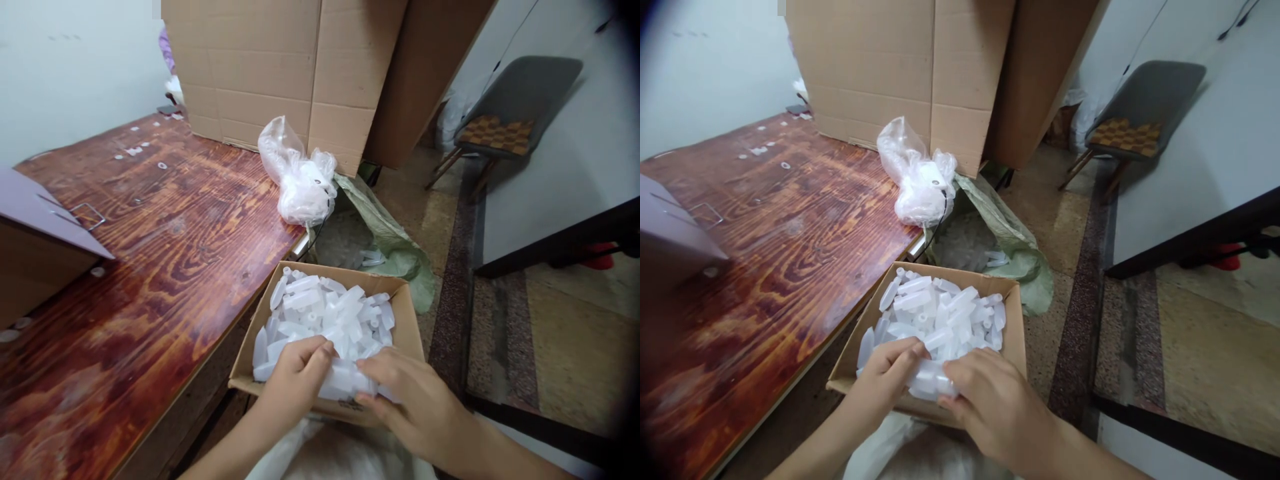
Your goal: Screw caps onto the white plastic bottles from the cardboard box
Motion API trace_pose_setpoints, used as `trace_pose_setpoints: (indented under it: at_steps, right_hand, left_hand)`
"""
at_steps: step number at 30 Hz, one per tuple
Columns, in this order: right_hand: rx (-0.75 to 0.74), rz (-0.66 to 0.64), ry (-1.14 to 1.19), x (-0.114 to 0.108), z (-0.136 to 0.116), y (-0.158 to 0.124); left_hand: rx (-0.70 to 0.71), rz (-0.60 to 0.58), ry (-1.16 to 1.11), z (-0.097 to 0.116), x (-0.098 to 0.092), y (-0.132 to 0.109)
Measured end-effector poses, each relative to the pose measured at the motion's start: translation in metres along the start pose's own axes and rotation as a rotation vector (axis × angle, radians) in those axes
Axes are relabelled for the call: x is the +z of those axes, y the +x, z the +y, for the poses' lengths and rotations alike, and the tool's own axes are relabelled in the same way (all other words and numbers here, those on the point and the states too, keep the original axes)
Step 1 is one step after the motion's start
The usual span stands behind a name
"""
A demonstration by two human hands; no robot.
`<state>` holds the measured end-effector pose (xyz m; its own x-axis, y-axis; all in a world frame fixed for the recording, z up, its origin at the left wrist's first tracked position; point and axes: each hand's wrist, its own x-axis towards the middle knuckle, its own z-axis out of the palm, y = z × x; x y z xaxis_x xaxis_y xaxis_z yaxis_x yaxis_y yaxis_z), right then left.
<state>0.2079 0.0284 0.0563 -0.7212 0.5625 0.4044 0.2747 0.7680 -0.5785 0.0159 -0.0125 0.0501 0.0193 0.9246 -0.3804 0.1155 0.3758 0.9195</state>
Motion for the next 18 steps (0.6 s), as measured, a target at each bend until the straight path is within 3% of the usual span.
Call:
trace_pose_setpoints:
  at_steps: [2,4,7,9,11,14,16,18]
  right_hand:
    - [-0.227,0.06,-0.088,-0.001,0.0,0.001]
    - [-0.217,0.062,-0.105,-0.002,-0.001,0.001]
    - [0.061,-0.015,-0.024,-0.002,-0.004,0.001]
    - [0.137,-0.044,-0.018,-0.004,-0.006,0.001]
    - [0.05,0.028,-0.099,-0.007,-0.007,0.001]
    - [-0.215,0.088,-0.209,-0.012,-0.004,0.0]
    - [-0.214,-0.014,-0.211,-0.015,-0.002,-0.001]
    - [-0.112,-0.092,-0.188,-0.016,-0.001,-0.001]
  left_hand:
    - [-0.162,-0.081,-0.177,-0.002,0.002,0.001]
    - [-0.203,-0.094,-0.218,-0.002,0.004,-0.001]
    - [0.023,0.004,0.025,-0.002,0.005,-0.006]
    - [0.149,0.051,0.186,-0.001,0.004,-0.01]
    - [0.18,0.078,0.254,-0.001,0.002,-0.012]
    - [0.207,0.061,0.255,-0.005,-0.001,-0.015]
    - [0.244,0.038,0.218,-0.007,-0.004,-0.016]
    - [0.294,0.064,0.203,-0.008,-0.004,-0.017]
